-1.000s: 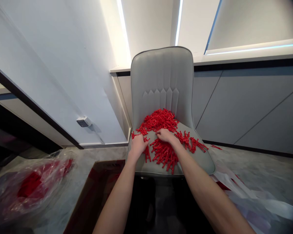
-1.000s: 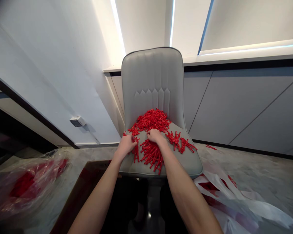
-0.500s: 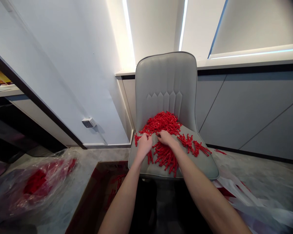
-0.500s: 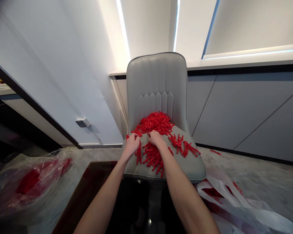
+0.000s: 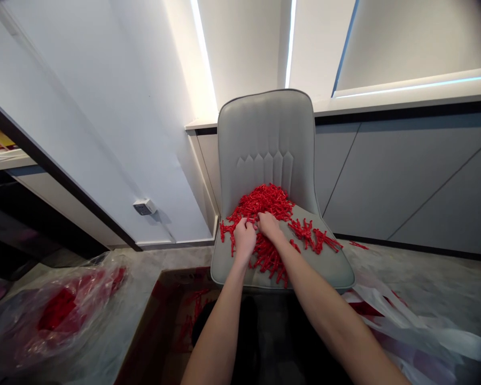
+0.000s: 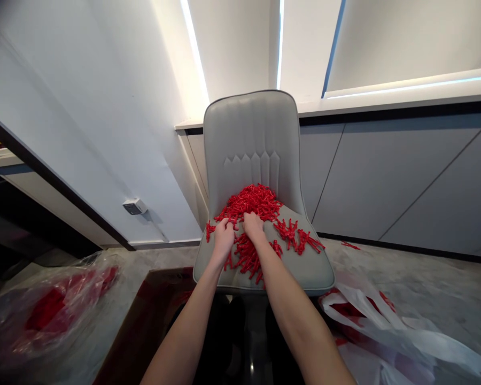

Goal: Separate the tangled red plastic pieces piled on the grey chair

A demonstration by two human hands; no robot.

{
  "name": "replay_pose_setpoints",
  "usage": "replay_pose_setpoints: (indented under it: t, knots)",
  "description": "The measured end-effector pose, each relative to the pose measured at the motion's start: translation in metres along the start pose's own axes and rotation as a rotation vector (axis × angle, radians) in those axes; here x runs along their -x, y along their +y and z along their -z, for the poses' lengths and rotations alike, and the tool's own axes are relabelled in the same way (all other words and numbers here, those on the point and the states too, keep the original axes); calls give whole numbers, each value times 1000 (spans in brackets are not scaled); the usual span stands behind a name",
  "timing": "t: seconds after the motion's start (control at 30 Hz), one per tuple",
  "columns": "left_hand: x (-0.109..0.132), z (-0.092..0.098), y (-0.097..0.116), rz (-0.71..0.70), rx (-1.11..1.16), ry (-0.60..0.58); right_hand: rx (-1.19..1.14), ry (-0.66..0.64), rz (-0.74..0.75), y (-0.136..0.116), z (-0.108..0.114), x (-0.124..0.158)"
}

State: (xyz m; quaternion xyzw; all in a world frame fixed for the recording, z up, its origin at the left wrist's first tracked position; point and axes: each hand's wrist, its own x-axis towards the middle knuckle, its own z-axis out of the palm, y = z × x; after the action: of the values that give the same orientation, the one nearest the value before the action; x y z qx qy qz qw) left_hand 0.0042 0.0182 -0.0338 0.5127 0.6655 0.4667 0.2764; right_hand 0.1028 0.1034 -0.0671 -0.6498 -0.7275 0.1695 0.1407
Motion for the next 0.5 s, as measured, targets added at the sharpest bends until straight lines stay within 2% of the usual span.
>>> replay_pose_setpoints:
  t: [0.17, 0.3, 0.4, 0.5]
  knots:
    - [-4, 1, 2, -52, -150, -16, -85, 94, 9, 6, 15, 1]
    - [-6, 0, 4, -52, -142, -36, -175, 156, 52, 16, 36, 2]
    - [-6, -3, 9, -38, -77, -46, -212, 219, 56, 32, 56, 9]
    - [-6, -8, 16, -53, -24, -74, -205, 319, -29, 61, 74, 22]
